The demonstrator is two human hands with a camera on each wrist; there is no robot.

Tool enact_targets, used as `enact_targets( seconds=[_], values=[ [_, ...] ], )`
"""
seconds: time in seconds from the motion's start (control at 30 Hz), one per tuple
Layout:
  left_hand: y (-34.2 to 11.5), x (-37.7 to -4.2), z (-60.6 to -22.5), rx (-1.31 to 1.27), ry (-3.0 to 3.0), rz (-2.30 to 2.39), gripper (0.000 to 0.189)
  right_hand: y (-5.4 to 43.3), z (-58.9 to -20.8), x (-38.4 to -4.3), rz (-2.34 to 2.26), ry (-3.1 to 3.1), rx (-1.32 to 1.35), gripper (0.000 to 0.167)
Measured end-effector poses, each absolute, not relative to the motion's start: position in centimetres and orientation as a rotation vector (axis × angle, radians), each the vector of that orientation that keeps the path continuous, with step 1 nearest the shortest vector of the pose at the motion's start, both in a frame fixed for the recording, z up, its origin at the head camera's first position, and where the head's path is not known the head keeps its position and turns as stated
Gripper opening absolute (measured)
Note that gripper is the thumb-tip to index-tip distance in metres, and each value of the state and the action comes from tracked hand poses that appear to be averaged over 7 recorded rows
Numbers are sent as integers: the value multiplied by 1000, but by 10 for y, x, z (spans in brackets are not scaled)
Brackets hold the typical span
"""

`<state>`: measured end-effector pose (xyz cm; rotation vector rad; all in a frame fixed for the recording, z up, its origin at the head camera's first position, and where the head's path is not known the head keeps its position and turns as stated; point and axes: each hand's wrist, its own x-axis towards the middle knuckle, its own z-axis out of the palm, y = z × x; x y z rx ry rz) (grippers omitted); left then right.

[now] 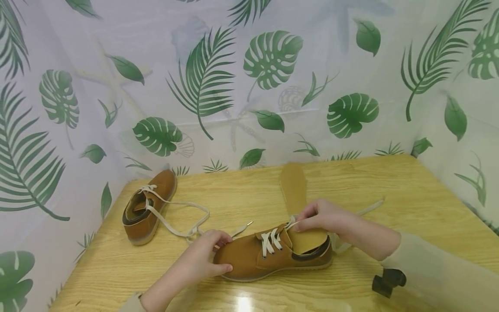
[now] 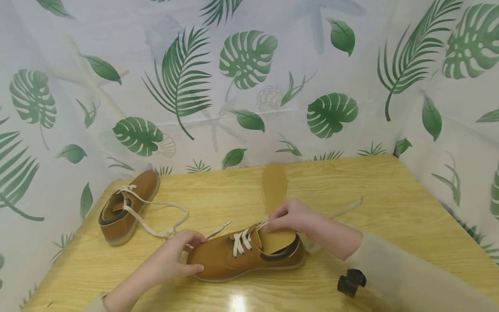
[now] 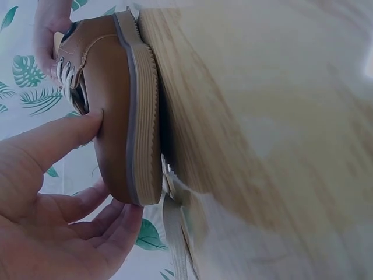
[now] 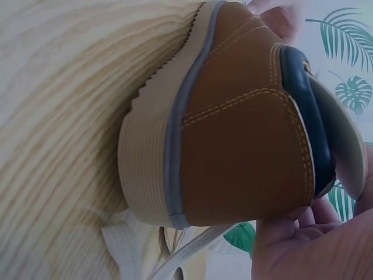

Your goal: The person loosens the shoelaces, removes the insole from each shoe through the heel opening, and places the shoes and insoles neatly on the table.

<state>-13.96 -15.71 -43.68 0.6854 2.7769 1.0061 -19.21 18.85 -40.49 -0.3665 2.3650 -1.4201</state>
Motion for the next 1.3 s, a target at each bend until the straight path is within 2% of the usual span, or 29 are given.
enact_targets(
  seconds=[1.3],
  values=[
    [-153,-137,-436,683,2817,937,54,240,-401,-189,-1566,2121,-337,8]
  ],
)
